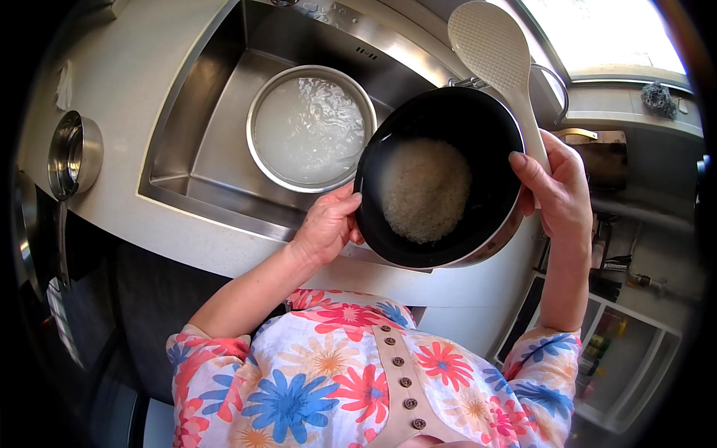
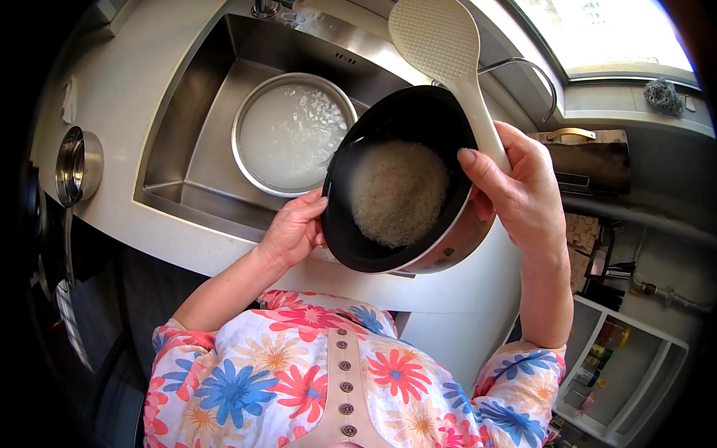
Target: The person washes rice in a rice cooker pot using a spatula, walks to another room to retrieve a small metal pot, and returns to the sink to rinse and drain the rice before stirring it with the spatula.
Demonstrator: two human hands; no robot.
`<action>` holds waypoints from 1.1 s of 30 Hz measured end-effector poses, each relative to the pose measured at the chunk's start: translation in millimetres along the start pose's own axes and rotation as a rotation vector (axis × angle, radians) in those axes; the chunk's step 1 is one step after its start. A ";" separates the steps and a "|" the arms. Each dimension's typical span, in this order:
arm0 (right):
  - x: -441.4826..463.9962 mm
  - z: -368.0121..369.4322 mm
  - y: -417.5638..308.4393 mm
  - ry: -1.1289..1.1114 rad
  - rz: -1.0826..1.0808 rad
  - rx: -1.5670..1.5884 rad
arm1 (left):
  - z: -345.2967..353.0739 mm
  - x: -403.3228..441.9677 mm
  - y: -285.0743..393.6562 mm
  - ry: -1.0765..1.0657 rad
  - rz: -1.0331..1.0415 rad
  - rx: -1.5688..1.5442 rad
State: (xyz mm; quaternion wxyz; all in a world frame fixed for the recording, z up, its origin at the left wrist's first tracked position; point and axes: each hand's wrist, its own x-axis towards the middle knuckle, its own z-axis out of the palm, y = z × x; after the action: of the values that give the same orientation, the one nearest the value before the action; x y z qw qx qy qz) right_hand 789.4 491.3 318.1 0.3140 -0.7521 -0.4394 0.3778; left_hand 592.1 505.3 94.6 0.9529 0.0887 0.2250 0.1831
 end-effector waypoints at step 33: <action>3.2 5.4 -11.7 -0.045 0.007 -0.088 | -1.9 -1.7 -2.7 0.015 -0.017 -0.030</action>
State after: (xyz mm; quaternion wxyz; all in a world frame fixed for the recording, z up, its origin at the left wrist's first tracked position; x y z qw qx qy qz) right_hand 780.9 499.8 323.7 0.2694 -0.7580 -0.4598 0.3761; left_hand 590.7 502.4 92.9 0.9539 0.0711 0.2302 0.1790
